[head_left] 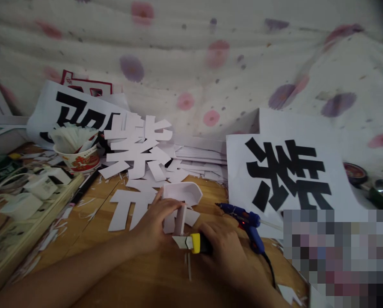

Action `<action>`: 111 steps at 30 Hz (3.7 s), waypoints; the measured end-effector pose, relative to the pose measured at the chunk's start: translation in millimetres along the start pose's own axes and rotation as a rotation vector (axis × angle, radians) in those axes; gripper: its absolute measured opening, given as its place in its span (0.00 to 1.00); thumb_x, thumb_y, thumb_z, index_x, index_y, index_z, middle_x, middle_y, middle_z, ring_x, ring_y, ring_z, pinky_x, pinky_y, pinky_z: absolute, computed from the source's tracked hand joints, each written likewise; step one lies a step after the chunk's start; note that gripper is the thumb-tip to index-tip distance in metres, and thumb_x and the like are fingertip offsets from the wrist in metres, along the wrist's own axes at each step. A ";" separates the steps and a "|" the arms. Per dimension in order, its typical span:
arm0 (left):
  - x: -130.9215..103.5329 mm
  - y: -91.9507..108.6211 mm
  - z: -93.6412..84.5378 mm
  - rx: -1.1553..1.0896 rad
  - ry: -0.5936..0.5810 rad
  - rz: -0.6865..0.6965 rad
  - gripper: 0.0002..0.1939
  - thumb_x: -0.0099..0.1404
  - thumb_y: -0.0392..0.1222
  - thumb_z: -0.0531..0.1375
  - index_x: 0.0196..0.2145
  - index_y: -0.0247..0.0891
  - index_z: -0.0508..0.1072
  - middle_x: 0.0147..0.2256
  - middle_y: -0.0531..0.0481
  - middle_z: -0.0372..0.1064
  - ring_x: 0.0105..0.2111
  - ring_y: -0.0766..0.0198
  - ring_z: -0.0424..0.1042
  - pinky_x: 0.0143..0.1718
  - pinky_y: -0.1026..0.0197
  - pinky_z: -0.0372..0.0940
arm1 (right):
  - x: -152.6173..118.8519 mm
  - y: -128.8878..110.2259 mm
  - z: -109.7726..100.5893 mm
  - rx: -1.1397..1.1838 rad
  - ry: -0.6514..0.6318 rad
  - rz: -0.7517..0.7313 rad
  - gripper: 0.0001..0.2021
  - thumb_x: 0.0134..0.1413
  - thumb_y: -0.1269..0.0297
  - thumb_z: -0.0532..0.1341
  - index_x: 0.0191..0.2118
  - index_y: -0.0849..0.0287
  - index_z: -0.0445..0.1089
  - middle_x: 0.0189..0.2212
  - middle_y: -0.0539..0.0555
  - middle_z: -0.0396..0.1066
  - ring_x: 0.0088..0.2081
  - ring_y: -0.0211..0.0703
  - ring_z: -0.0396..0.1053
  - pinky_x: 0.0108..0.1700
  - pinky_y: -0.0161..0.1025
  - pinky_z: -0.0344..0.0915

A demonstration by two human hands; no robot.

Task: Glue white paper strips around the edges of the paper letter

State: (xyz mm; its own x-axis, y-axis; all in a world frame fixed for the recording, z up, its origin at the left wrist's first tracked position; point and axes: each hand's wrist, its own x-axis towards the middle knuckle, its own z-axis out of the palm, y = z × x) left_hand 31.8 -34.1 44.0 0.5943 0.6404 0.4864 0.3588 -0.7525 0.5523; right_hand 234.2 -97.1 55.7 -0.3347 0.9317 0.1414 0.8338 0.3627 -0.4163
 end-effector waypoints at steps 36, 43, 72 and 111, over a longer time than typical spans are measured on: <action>3.3 -1.5 -2.2 0.013 0.063 0.094 0.28 0.49 0.47 0.66 0.48 0.39 0.66 0.45 0.43 0.70 0.46 0.55 0.70 0.61 0.40 0.33 | 1.7 0.9 5.5 -0.190 0.160 -0.063 0.08 0.42 0.78 0.58 0.27 0.58 0.66 0.24 0.49 0.69 0.28 0.41 0.65 0.30 0.36 0.50; 3.0 -0.2 -1.9 -0.026 0.066 0.100 0.34 0.43 0.52 0.68 0.47 0.39 0.66 0.45 0.42 0.70 0.44 0.53 0.70 0.61 0.39 0.28 | 2.3 3.0 4.3 -0.189 0.212 -0.091 0.08 0.42 0.78 0.56 0.27 0.58 0.66 0.23 0.50 0.69 0.27 0.40 0.64 0.30 0.35 0.50; 3.1 8.6 5.1 0.001 0.159 0.114 0.26 0.44 0.43 0.64 0.43 0.40 0.67 0.37 0.49 0.73 0.38 0.57 0.72 0.61 0.39 0.32 | 5.4 1.1 -4.1 -0.205 0.309 -0.036 0.01 0.43 0.68 0.59 0.27 0.57 0.67 0.22 0.50 0.71 0.26 0.42 0.67 0.30 0.36 0.52; 3.3 13.9 -9.7 -0.057 0.005 0.195 0.26 0.42 0.44 0.63 0.42 0.39 0.69 0.38 0.48 0.73 0.39 0.56 0.72 0.61 0.40 0.38 | 2.7 6.7 2.3 -0.172 0.318 0.105 0.05 0.38 0.71 0.58 0.27 0.57 0.65 0.23 0.49 0.71 0.26 0.42 0.68 0.27 0.34 0.53</action>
State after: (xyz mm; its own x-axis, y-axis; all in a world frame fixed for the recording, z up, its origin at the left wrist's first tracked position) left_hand 31.9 -41.0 59.9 0.6450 0.4840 0.5914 0.1956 -0.8527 0.4844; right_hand 237.9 -92.2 51.2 -0.1125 0.9142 0.3894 0.9270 0.2376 -0.2901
